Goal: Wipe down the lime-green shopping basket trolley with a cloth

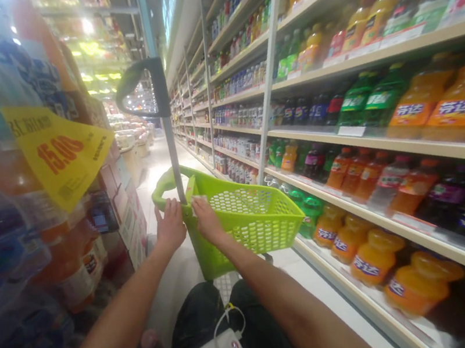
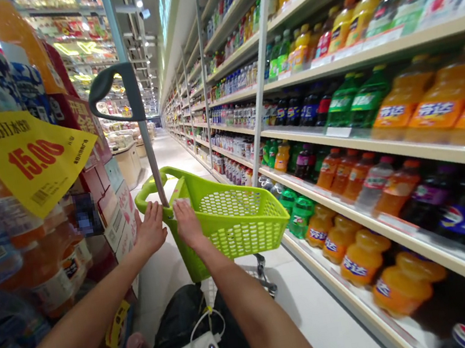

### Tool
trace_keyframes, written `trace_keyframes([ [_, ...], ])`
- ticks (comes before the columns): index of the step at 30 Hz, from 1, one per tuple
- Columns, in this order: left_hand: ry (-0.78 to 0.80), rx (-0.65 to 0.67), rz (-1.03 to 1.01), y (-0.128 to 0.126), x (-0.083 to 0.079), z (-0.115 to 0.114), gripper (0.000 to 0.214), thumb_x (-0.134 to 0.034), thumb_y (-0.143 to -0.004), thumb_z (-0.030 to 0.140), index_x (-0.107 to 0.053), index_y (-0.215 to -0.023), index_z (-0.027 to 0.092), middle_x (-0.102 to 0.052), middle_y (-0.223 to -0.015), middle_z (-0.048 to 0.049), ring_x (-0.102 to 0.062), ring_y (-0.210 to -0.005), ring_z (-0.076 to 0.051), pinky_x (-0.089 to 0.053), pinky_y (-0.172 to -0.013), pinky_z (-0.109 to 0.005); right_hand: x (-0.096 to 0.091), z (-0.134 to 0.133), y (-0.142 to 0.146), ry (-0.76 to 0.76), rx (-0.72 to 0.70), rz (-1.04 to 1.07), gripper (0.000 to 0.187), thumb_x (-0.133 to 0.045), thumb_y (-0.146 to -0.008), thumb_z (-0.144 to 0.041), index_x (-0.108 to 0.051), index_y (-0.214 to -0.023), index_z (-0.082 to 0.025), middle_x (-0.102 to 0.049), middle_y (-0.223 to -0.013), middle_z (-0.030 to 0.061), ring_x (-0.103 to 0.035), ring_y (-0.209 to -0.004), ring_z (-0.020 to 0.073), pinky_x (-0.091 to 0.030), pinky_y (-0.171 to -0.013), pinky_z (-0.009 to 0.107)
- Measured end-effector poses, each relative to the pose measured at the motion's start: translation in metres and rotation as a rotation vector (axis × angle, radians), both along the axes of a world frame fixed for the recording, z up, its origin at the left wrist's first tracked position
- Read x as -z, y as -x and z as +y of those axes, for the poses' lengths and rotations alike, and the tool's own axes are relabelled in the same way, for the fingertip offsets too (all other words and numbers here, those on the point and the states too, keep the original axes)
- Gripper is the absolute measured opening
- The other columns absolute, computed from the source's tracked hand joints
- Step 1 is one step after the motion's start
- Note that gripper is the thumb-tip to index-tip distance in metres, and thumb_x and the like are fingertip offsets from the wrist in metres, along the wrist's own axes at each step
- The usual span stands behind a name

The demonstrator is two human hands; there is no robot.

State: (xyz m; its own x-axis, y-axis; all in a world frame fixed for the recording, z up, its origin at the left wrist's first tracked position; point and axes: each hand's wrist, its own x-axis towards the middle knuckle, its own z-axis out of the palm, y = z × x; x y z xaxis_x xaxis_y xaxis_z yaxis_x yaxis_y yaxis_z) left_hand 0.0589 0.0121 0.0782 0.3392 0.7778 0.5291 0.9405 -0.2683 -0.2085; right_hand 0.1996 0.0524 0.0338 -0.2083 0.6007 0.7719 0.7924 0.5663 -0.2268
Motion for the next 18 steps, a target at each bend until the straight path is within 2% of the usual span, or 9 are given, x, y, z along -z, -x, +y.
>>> trace_keyframes([
  [3, -0.011, 0.009, 0.027, 0.002, -0.001, -0.005, 0.065, -0.041, -0.074, 0.020, -0.029, -0.137, 0.008, -0.026, -0.145, -0.0158, -0.017, -0.136, -0.029, -0.007, -0.106, -0.060, 0.000, -0.002, 0.002, -0.013, -0.008, -0.018, 0.058, -0.040, -0.070, 0.001, -0.046, -0.127, -0.007, -0.044, -0.135, 0.0143, -0.032, -0.130, 0.0230, -0.031, -0.107, 0.041],
  [8, 0.020, -0.006, 0.049, 0.009, -0.008, -0.012, 0.060, -0.037, -0.076, 0.016, -0.034, -0.135, 0.008, -0.031, -0.143, -0.0155, -0.022, -0.134, -0.029, -0.005, -0.107, -0.059, 0.019, -0.006, -0.034, 0.067, 0.124, 0.022, 0.056, -0.044, -0.070, 0.002, -0.047, -0.125, -0.004, -0.047, -0.132, 0.0176, -0.036, -0.128, 0.0222, -0.030, -0.107, 0.041],
  [11, -0.001, -0.004, 0.028, 0.013, -0.007, -0.017, 0.060, -0.037, -0.076, 0.016, -0.033, -0.135, 0.007, -0.031, -0.143, -0.0159, -0.021, -0.134, -0.029, -0.006, -0.106, -0.059, 0.028, -0.008, -0.048, 0.120, 0.170, 0.038, 0.053, -0.049, -0.070, -0.002, -0.048, -0.123, -0.003, -0.049, -0.128, 0.0194, -0.039, -0.125, 0.0231, -0.028, -0.108, 0.042],
  [15, -0.061, 0.061, 0.009, 0.006, 0.002, -0.024, 0.062, -0.038, -0.075, 0.018, -0.030, -0.136, 0.006, -0.028, -0.144, -0.0155, -0.018, -0.136, -0.028, -0.008, -0.107, -0.058, 0.026, -0.013, -0.035, 0.076, 0.119, 0.024, 0.054, -0.048, -0.070, -0.003, -0.048, -0.124, -0.005, -0.051, -0.126, 0.0175, -0.040, -0.124, 0.0226, -0.030, -0.107, 0.041],
  [18, -0.032, 0.155, 0.068, -0.008, 0.008, -0.026, 0.062, -0.037, -0.075, 0.018, -0.029, -0.136, 0.008, -0.024, -0.146, -0.0125, -0.015, -0.137, -0.025, -0.008, -0.108, -0.056, 0.023, -0.015, -0.020, 0.019, 0.074, 0.028, 0.057, -0.043, -0.070, -0.001, -0.046, -0.126, -0.005, -0.049, -0.129, 0.0170, -0.036, -0.127, 0.0217, -0.030, -0.107, 0.040],
])
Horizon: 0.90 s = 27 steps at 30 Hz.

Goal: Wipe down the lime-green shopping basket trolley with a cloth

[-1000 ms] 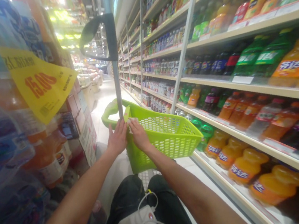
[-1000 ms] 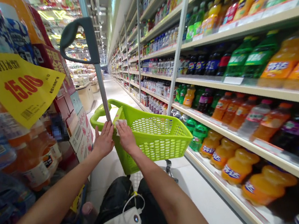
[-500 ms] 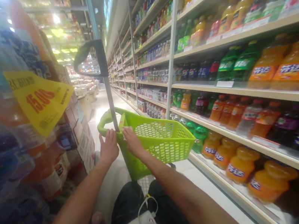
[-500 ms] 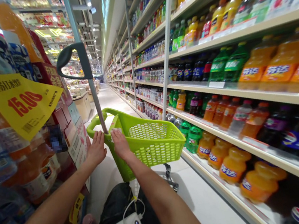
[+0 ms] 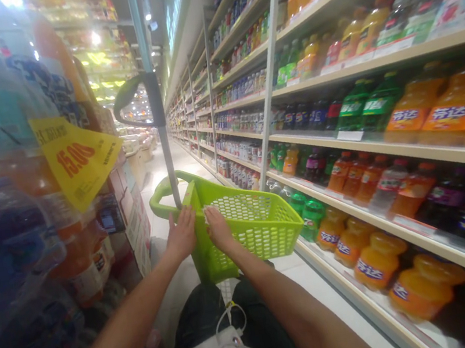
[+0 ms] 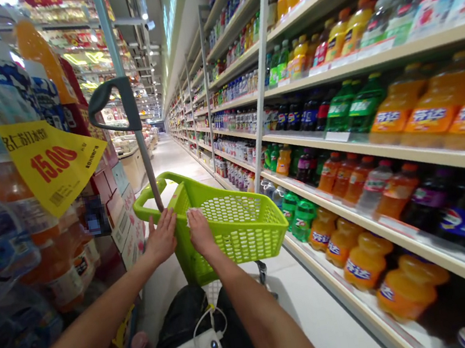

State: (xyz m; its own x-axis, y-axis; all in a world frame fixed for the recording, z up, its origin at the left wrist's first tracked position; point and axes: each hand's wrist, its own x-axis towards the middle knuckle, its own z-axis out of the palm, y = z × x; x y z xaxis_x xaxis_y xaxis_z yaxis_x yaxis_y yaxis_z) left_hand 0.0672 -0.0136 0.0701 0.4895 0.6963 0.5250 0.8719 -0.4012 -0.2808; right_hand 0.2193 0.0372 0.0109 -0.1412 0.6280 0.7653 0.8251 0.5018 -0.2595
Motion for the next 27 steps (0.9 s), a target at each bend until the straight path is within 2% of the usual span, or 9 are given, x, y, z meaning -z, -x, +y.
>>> trace_keyframes([
  [5, 0.078, -0.057, 0.046, -0.014, 0.003, 0.005, 0.058, -0.034, -0.077, 0.017, -0.032, -0.134, 0.008, -0.032, -0.143, -0.0134, -0.021, -0.135, -0.024, -0.008, -0.108, -0.056, 0.007, -0.004, -0.005, 0.007, -0.068, 0.044, 0.057, -0.042, -0.070, -0.001, -0.046, -0.127, -0.008, -0.048, -0.131, 0.0155, -0.035, -0.128, 0.0215, -0.030, -0.107, 0.043],
  [11, 0.082, -0.088, 0.035, -0.016, 0.008, 0.006, 0.058, -0.033, -0.077, 0.013, -0.033, -0.134, 0.007, -0.031, -0.144, -0.0136, -0.019, -0.135, -0.024, -0.007, -0.108, -0.056, 0.016, -0.012, -0.023, 0.004, 0.027, 0.060, 0.055, -0.035, -0.072, 0.003, -0.049, -0.124, -0.007, -0.051, -0.128, 0.0161, -0.038, -0.126, 0.0211, -0.031, -0.106, 0.043],
  [16, 0.089, -0.023, 0.048, -0.029, 0.017, 0.001, 0.054, -0.029, -0.081, 0.016, -0.033, -0.135, 0.010, -0.029, -0.145, -0.0111, -0.018, -0.136, -0.023, -0.009, -0.108, -0.055, 0.013, -0.014, -0.010, 0.024, 0.038, 0.001, 0.052, -0.036, -0.073, 0.003, -0.049, -0.123, 0.000, -0.047, -0.130, 0.0205, -0.034, -0.128, 0.0235, -0.030, -0.107, 0.043],
  [18, 0.090, -0.002, 0.057, -0.028, 0.019, 0.002, 0.054, -0.028, -0.081, 0.015, -0.032, -0.135, 0.011, -0.029, -0.145, -0.0104, -0.019, -0.135, -0.023, -0.010, -0.108, -0.056, 0.013, -0.014, -0.011, 0.030, 0.037, -0.015, 0.053, -0.037, -0.072, 0.003, -0.048, -0.124, -0.001, -0.046, -0.131, 0.0193, -0.034, -0.129, 0.0231, -0.030, -0.107, 0.042],
  [22, 0.097, 0.015, 0.079, -0.019, 0.015, 0.005, 0.055, -0.027, -0.080, 0.012, -0.033, -0.135, 0.011, -0.030, -0.144, -0.0102, -0.021, -0.135, -0.021, -0.008, -0.108, -0.056, 0.018, -0.017, -0.032, 0.018, 0.060, -0.008, 0.055, -0.036, -0.072, 0.003, -0.049, -0.124, -0.007, -0.050, -0.129, 0.0152, -0.038, -0.126, 0.0207, -0.032, -0.106, 0.041],
  [27, 0.124, -0.072, 0.041, -0.020, 0.010, 0.007, 0.056, -0.030, -0.078, 0.013, -0.034, -0.134, 0.007, -0.032, -0.143, -0.0123, -0.021, -0.135, -0.024, -0.006, -0.108, -0.058, 0.028, -0.021, -0.054, 0.053, 0.102, -0.024, 0.053, -0.037, -0.072, 0.004, -0.050, -0.123, -0.004, -0.051, -0.127, 0.0169, -0.040, -0.124, 0.0212, -0.032, -0.106, 0.040],
])
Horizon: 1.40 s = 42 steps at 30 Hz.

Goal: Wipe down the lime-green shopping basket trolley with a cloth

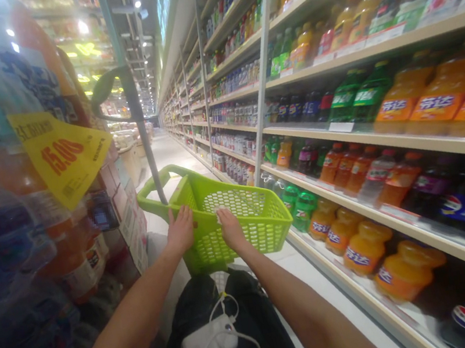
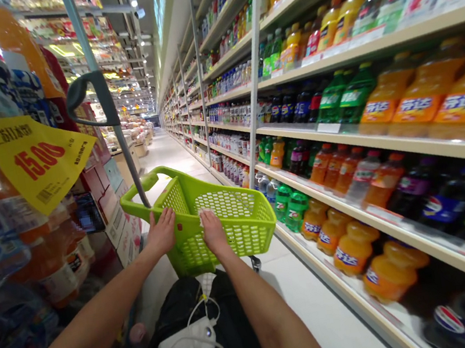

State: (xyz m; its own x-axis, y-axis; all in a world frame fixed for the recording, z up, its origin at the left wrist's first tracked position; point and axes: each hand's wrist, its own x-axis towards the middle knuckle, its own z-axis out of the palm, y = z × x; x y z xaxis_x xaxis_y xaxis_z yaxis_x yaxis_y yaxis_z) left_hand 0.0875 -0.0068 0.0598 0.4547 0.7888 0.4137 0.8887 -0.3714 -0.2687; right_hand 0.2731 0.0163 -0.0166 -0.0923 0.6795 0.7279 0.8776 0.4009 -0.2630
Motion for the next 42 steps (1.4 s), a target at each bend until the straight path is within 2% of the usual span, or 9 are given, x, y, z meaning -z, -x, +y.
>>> trace_keyframes([
  [3, 0.016, -0.054, 0.003, -0.009, 0.000, 0.001, 0.057, -0.032, -0.077, 0.015, -0.034, -0.133, 0.005, -0.032, -0.143, -0.0149, -0.021, -0.134, -0.025, -0.005, -0.107, -0.058, 0.005, 0.000, 0.001, -0.018, 0.007, -0.007, 0.055, -0.036, -0.071, 0.004, -0.049, -0.124, -0.006, -0.051, -0.128, 0.0155, -0.038, -0.125, 0.0216, -0.032, -0.105, 0.041],
  [8, 0.084, -0.036, 0.047, -0.023, 0.004, 0.006, 0.061, -0.035, -0.074, 0.013, -0.031, -0.135, 0.005, -0.029, -0.144, -0.0148, -0.021, -0.135, -0.026, -0.009, -0.107, -0.057, 0.009, 0.003, 0.003, -0.036, 0.013, 0.009, 0.055, -0.034, -0.072, 0.004, -0.049, -0.123, -0.005, -0.050, -0.128, 0.0162, -0.035, -0.127, 0.0219, -0.032, -0.105, 0.042],
  [14, 0.064, -0.023, 0.061, -0.022, 0.007, 0.011, 0.062, -0.033, -0.075, 0.012, -0.029, -0.136, 0.006, -0.030, -0.144, -0.0142, -0.019, -0.135, -0.025, -0.004, -0.108, -0.056, 0.008, -0.001, -0.007, -0.002, 0.038, 0.025, 0.053, -0.035, -0.074, 0.003, -0.049, -0.124, -0.007, -0.050, -0.129, 0.0156, -0.034, -0.128, 0.0226, -0.033, -0.104, 0.043],
  [17, 0.049, -0.038, 0.077, -0.031, 0.008, 0.011, 0.062, -0.034, -0.074, 0.013, -0.030, -0.136, 0.006, -0.028, -0.145, -0.0151, -0.017, -0.136, -0.026, -0.004, -0.107, -0.057, 0.007, -0.001, -0.005, 0.000, 0.061, 0.041, 0.051, -0.034, -0.076, 0.003, -0.049, -0.125, -0.006, -0.050, -0.129, 0.0161, -0.034, -0.128, 0.0227, -0.033, -0.104, 0.043],
  [22, 0.105, 0.048, 0.149, -0.053, 0.012, 0.009, 0.066, -0.036, -0.073, 0.014, -0.026, -0.137, 0.009, -0.023, -0.147, -0.0115, -0.015, -0.136, -0.025, -0.006, -0.108, -0.057, 0.007, 0.002, -0.003, 0.016, 0.048, 0.002, 0.049, -0.036, -0.080, 0.000, -0.046, -0.127, -0.007, -0.044, -0.134, 0.0160, -0.030, -0.131, 0.0204, -0.029, -0.107, 0.043],
  [29, 0.077, 0.055, 0.140, -0.068, 0.011, 0.007, 0.062, -0.035, -0.074, 0.012, -0.029, -0.136, 0.007, -0.029, -0.144, -0.0144, -0.020, -0.135, -0.025, -0.002, -0.107, -0.058, 0.009, -0.010, -0.033, 0.068, 0.136, 0.006, 0.050, -0.036, -0.080, 0.001, -0.045, -0.129, -0.010, -0.043, -0.136, 0.0138, -0.029, -0.132, 0.0202, -0.029, -0.106, 0.041],
  [35, 0.140, 0.121, 0.184, -0.089, 0.018, 0.002, 0.063, -0.035, -0.075, 0.013, -0.027, -0.137, 0.012, -0.022, -0.148, -0.0102, -0.015, -0.137, -0.023, -0.005, -0.108, -0.057, 0.010, -0.010, -0.028, 0.050, 0.108, -0.015, 0.049, -0.036, -0.082, -0.003, -0.045, -0.129, -0.011, -0.041, -0.138, 0.0121, -0.026, -0.133, 0.0214, -0.029, -0.106, 0.042],
  [37, 0.141, 0.123, 0.186, -0.090, 0.020, 0.001, 0.063, -0.034, -0.074, 0.012, -0.027, -0.137, 0.012, -0.022, -0.147, -0.0104, -0.015, -0.137, -0.023, -0.005, -0.107, -0.058, 0.012, -0.012, -0.038, 0.061, 0.118, -0.017, 0.049, -0.036, -0.082, -0.002, -0.045, -0.129, -0.012, -0.041, -0.138, 0.0113, -0.027, -0.133, 0.0220, -0.029, -0.106, 0.042],
  [42, 0.111, 0.111, 0.157, -0.095, 0.019, 0.000, 0.061, -0.032, -0.074, 0.011, -0.030, -0.135, 0.005, -0.029, -0.144, -0.0143, -0.021, -0.135, -0.025, -0.005, -0.107, -0.059, 0.017, -0.022, -0.087, 0.103, 0.243, 0.037, 0.051, -0.034, -0.079, 0.002, -0.046, -0.128, -0.010, -0.041, -0.137, 0.0140, -0.027, -0.132, 0.0239, -0.030, -0.104, 0.045],
])
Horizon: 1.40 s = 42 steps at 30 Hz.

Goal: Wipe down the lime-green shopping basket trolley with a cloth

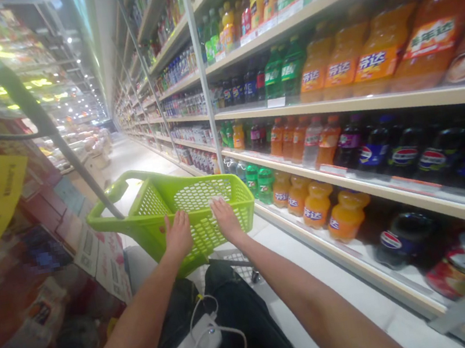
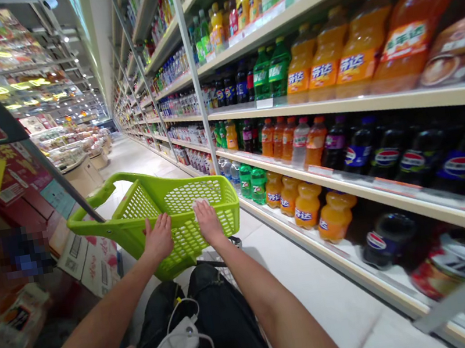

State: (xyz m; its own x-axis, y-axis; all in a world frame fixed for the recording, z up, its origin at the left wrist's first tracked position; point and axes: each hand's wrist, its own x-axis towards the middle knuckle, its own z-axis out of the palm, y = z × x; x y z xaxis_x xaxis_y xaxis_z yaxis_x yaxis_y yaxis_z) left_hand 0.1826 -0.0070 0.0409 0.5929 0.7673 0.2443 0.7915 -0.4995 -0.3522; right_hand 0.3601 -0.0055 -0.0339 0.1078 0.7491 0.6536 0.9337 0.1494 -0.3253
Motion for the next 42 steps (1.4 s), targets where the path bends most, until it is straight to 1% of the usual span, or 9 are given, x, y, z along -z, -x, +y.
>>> trace_keyframes([
  [3, 0.006, 0.001, -0.007, -0.013, 0.002, -0.002, 0.063, -0.033, -0.073, 0.012, -0.028, -0.135, 0.002, -0.026, -0.145, -0.0157, -0.018, -0.135, -0.026, -0.008, -0.107, -0.058, 0.003, -0.003, -0.011, -0.016, 0.038, 0.016, 0.052, -0.034, -0.078, 0.002, -0.046, -0.127, -0.008, -0.041, -0.137, 0.0151, -0.026, -0.133, 0.0237, -0.029, -0.104, 0.045],
  [10, 0.072, 0.073, 0.013, -0.038, 0.008, -0.005, 0.064, -0.034, -0.074, 0.014, -0.027, -0.137, 0.007, -0.022, -0.147, -0.0125, -0.016, -0.136, -0.024, -0.009, -0.108, -0.057, 0.007, 0.000, 0.005, -0.062, -0.039, -0.047, 0.051, -0.034, -0.080, 0.000, -0.046, -0.128, -0.011, -0.041, -0.137, 0.0127, -0.026, -0.133, 0.0220, -0.030, -0.104, 0.043],
  [13, 0.082, 0.070, 0.020, -0.038, 0.008, -0.004, 0.064, -0.034, -0.073, 0.012, -0.028, -0.136, 0.006, -0.023, -0.147, -0.0127, -0.017, -0.136, -0.023, -0.009, -0.107, -0.057, 0.008, -0.003, -0.013, -0.039, 0.000, -0.039, 0.051, -0.034, -0.079, 0.001, -0.047, -0.127, -0.010, -0.043, -0.136, 0.0139, -0.026, -0.133, 0.0220, -0.029, -0.103, 0.044],
  [16, 0.081, 0.061, 0.006, -0.040, 0.008, -0.004, 0.064, -0.034, -0.072, 0.011, -0.028, -0.136, 0.007, -0.023, -0.147, -0.0131, -0.017, -0.136, -0.024, -0.009, -0.107, -0.057, 0.012, -0.009, -0.044, -0.004, 0.082, -0.013, 0.050, -0.033, -0.079, 0.001, -0.048, -0.125, -0.009, -0.042, -0.136, 0.0146, -0.027, -0.132, 0.0234, -0.029, -0.103, 0.045],
  [21, 0.072, 0.087, -0.019, -0.054, 0.011, -0.007, 0.066, -0.035, -0.072, 0.011, -0.027, -0.137, 0.007, -0.021, -0.147, -0.0129, -0.015, -0.136, -0.024, -0.008, -0.108, -0.056, 0.024, -0.018, -0.084, -0.014, 0.229, 0.070, 0.050, -0.033, -0.078, -0.001, -0.047, -0.126, -0.006, -0.041, -0.136, 0.0176, -0.025, -0.132, 0.0250, -0.029, -0.104, 0.048],
  [23, 0.075, 0.124, -0.014, -0.062, 0.013, -0.009, 0.065, -0.035, -0.072, 0.012, -0.026, -0.137, 0.008, -0.021, -0.148, -0.0125, -0.015, -0.136, -0.024, -0.008, -0.108, -0.056, 0.028, -0.019, -0.088, -0.044, 0.236, 0.086, 0.052, -0.034, -0.077, -0.002, -0.045, -0.127, -0.005, -0.041, -0.136, 0.0179, -0.025, -0.133, 0.0247, -0.029, -0.104, 0.048],
  [29, 0.098, 0.187, 0.019, -0.084, 0.022, -0.011, 0.066, -0.037, -0.072, 0.014, -0.026, -0.137, 0.009, -0.023, -0.147, -0.0121, -0.015, -0.136, -0.025, -0.008, -0.108, -0.057, 0.033, -0.012, -0.085, -0.108, 0.099, 0.015, 0.057, -0.033, -0.072, 0.001, -0.045, -0.127, -0.006, -0.042, -0.136, 0.0160, -0.025, -0.133, 0.0208, -0.027, -0.107, 0.046],
  [37, 0.134, 0.173, 0.034, -0.091, 0.023, -0.009, 0.065, -0.036, -0.072, 0.012, -0.029, -0.136, 0.010, -0.021, -0.148, -0.0107, -0.015, -0.137, -0.024, -0.007, -0.108, -0.057, 0.047, -0.019, -0.133, -0.115, 0.301, 0.149, 0.049, -0.029, -0.078, -0.003, -0.047, -0.123, -0.003, -0.045, -0.132, 0.0198, -0.034, -0.128, 0.0221, -0.021, -0.108, 0.051],
  [42, 0.125, 0.165, 0.014, -0.096, 0.026, -0.008, 0.066, -0.035, -0.070, 0.010, -0.028, -0.136, 0.007, -0.018, -0.148, -0.0111, -0.013, -0.137, -0.023, -0.007, -0.108, -0.057, 0.051, -0.026, -0.133, -0.195, 0.218, 0.102, 0.052, -0.030, -0.077, -0.005, -0.043, -0.128, -0.005, -0.041, -0.136, 0.0173, -0.024, -0.133, 0.0214, -0.024, -0.107, 0.050],
])
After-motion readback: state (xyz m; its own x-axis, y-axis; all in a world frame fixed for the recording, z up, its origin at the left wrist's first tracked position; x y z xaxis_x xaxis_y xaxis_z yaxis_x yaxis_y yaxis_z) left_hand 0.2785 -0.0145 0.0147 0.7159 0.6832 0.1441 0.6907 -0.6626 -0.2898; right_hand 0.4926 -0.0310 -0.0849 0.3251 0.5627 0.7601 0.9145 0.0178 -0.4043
